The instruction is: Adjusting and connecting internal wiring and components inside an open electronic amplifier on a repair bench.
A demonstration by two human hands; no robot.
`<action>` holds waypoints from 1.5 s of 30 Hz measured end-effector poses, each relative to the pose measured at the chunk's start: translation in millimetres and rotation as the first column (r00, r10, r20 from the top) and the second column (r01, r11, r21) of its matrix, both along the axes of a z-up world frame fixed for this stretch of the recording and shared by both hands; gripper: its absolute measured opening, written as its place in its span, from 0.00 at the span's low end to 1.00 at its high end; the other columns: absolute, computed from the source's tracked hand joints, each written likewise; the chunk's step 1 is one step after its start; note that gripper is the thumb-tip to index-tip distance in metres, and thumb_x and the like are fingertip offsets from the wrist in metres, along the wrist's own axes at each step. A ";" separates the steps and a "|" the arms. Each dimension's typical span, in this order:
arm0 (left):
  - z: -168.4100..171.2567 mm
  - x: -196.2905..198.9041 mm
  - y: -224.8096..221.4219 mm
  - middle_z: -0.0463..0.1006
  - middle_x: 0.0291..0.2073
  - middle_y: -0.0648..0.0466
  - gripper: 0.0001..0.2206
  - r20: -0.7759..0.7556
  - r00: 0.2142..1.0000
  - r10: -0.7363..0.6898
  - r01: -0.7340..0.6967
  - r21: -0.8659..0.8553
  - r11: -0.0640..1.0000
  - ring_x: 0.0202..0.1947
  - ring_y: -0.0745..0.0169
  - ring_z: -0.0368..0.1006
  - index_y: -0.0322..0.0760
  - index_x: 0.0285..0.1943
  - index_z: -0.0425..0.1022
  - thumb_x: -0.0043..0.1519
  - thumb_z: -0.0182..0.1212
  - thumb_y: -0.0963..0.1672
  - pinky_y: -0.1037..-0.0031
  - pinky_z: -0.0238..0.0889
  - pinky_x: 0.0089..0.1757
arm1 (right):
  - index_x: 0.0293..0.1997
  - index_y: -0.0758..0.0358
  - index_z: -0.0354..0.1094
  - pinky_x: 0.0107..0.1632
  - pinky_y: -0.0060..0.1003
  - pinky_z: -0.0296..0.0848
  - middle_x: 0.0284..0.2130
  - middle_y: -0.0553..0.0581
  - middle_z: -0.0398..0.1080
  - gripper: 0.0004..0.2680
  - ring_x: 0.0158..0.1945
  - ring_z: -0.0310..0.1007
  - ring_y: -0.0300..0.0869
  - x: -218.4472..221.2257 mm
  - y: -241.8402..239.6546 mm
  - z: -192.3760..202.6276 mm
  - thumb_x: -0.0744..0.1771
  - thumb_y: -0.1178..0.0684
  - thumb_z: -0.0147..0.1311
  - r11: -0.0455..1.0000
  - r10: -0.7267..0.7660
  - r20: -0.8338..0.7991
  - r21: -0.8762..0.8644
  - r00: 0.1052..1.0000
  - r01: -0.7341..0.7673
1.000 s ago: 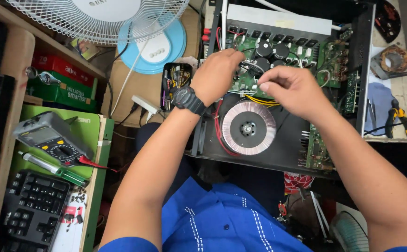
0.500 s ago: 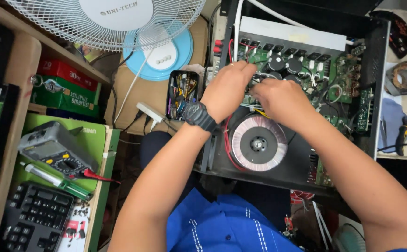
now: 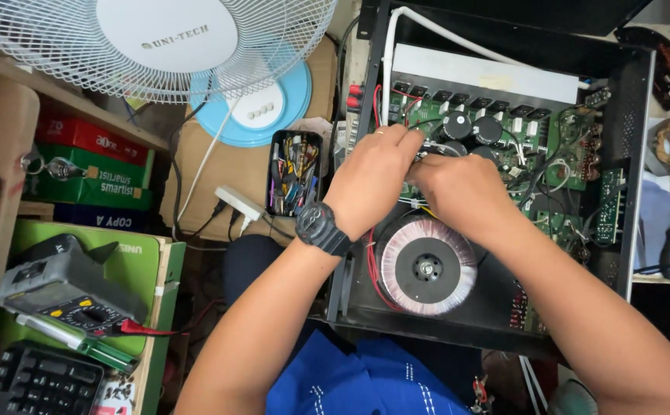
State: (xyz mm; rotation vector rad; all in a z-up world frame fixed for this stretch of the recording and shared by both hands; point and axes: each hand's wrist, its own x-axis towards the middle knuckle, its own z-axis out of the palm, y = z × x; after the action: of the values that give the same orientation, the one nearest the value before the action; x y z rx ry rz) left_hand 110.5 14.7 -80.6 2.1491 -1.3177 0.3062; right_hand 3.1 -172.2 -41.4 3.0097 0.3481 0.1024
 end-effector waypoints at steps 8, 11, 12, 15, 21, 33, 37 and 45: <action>-0.4 -2.0 -3.0 0.77 0.48 0.55 0.09 0.032 0.999 0.031 -0.030 -0.014 0.999 0.51 0.57 0.78 0.41 0.63 0.77 0.76 0.59 0.38 0.67 0.77 0.51 | 0.39 0.45 0.77 0.33 0.50 0.81 0.35 0.40 0.74 0.08 0.35 0.82 0.51 4.9 -0.4 -3.7 0.74 0.46 0.54 0.998 -0.002 0.039 -0.056 0.999 0.004; -2.3 -0.3 -4.8 0.77 0.47 0.55 0.09 0.027 0.999 0.022 -0.021 -0.034 0.999 0.50 0.57 0.78 0.40 0.62 0.78 0.76 0.59 0.38 0.67 0.76 0.51 | 0.39 0.45 0.77 0.31 0.50 0.80 0.34 0.40 0.72 0.07 0.33 0.81 0.51 6.9 -0.9 -10.0 0.74 0.46 0.54 0.997 -0.003 0.053 -0.076 0.999 0.007; -2.8 0.4 -6.1 0.77 0.46 0.55 0.09 0.029 0.999 0.018 -0.017 -0.043 0.999 0.49 0.57 0.78 0.40 0.61 0.79 0.76 0.59 0.37 0.67 0.76 0.50 | 0.39 0.46 0.76 0.30 0.51 0.79 0.33 0.41 0.71 0.07 0.33 0.81 0.51 7.3 -1.8 -12.9 0.74 0.46 0.54 0.996 -0.004 0.064 -0.085 0.998 0.009; -0.3 -0.3 -5.2 0.77 0.43 0.54 0.07 0.050 0.998 0.028 -0.025 -0.054 0.998 0.46 0.57 0.78 0.40 0.59 0.79 0.76 0.58 0.38 0.66 0.77 0.49 | 0.38 0.47 0.77 0.30 0.49 0.79 0.33 0.38 0.72 0.08 0.31 0.81 0.50 11.7 -0.4 -19.1 0.73 0.47 0.55 0.995 0.001 0.056 -0.102 0.998 0.004; 5.6 -0.6 -3.8 0.79 0.44 0.49 0.08 0.001 1.000 0.001 -0.001 -0.079 0.997 0.47 0.53 0.79 0.35 0.59 0.80 0.77 0.54 0.37 0.64 0.77 0.52 | 0.33 0.53 0.79 0.31 0.53 0.80 0.27 0.45 0.74 0.08 0.31 0.83 0.57 13.6 12.6 -14.1 0.71 0.51 0.57 0.998 -0.052 0.018 -0.046 0.998 0.053; 6.7 2.6 0.0 0.78 0.42 0.54 0.07 0.055 0.998 0.012 -0.009 -0.047 0.999 0.47 0.48 0.82 0.41 0.57 0.79 0.74 0.59 0.39 0.61 0.79 0.48 | 0.41 0.61 0.84 0.40 0.61 0.84 0.33 0.62 0.83 0.06 0.36 0.86 0.67 5.7 24.4 23.9 0.68 0.56 0.59 0.991 -0.063 -0.051 0.119 0.997 0.068; 0.9 6.9 -1.8 0.80 0.45 0.53 0.08 -0.011 1.000 -0.011 0.010 -0.100 0.995 0.48 0.46 0.82 0.41 0.60 0.79 0.76 0.57 0.39 0.61 0.79 0.51 | 0.52 0.66 0.84 0.45 0.62 0.84 0.40 0.68 0.85 0.05 0.43 0.86 0.70 -23.0 12.7 62.9 0.73 0.59 0.62 0.897 -0.026 0.028 0.442 0.999 0.011; 26.4 2.5 10.0 0.82 0.41 0.51 0.05 -0.182 0.976 -0.121 0.088 -0.175 0.981 0.47 0.35 0.84 0.46 0.57 0.82 0.74 0.66 0.43 0.51 0.79 0.48 | 0.59 0.64 0.84 0.42 0.43 0.84 0.44 0.63 0.85 0.09 0.43 0.88 0.49 -61.6 -49.3 40.2 0.75 0.68 0.58 0.519 -0.330 0.079 0.848 0.941 0.111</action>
State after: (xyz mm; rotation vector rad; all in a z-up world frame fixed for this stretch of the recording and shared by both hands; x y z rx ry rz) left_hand 113.0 24.8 -54.2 1.9115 -1.2444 0.1550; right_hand -58.5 -221.5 -1.2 3.8802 -0.2168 0.8307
